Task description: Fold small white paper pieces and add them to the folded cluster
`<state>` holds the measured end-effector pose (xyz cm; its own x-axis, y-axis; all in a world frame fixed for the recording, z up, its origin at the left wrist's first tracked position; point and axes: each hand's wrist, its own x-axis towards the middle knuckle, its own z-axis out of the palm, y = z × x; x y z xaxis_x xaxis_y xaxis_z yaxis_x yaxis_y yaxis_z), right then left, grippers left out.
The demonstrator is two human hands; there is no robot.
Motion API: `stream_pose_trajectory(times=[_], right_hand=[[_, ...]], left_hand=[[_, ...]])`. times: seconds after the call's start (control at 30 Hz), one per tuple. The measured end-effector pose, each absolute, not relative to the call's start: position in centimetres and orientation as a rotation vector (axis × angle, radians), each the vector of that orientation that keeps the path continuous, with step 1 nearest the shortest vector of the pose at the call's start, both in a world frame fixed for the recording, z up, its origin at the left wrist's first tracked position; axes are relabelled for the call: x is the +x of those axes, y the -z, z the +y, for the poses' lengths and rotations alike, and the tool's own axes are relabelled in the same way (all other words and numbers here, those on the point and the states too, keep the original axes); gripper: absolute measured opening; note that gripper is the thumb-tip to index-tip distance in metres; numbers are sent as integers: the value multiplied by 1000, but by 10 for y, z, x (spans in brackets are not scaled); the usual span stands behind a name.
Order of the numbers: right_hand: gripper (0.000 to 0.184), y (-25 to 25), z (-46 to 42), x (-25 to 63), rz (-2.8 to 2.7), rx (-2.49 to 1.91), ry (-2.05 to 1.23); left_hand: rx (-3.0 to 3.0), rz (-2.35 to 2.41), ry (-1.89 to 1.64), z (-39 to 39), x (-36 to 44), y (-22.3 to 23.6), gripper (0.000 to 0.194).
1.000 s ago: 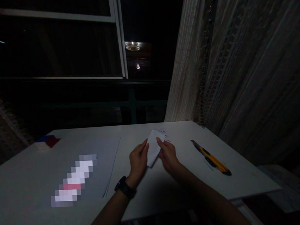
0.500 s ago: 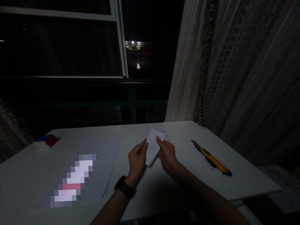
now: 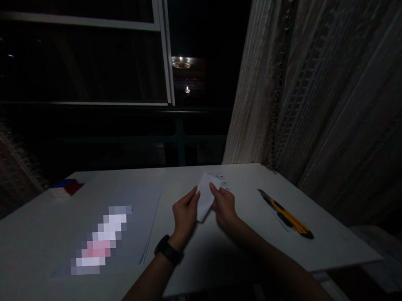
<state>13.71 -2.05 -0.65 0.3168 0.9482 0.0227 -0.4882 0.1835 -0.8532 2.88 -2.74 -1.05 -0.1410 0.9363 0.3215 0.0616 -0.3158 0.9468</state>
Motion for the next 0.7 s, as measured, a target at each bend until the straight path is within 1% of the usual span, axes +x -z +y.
stream_pose_trajectory(times=[0.33,0.53,0.7], right_hand=[[36,7,-22,144,-611,-891,-1173],[32,6,-22,150,-596,-865,-1198],[32,3,-24,151,-573,-859,-1210]], left_hand=[[1405,1225,-1547,-22,26,17,33],[1460,1261,-1544,-19,21,16,35],[1477,1252,-1521,-21,20,13,31]])
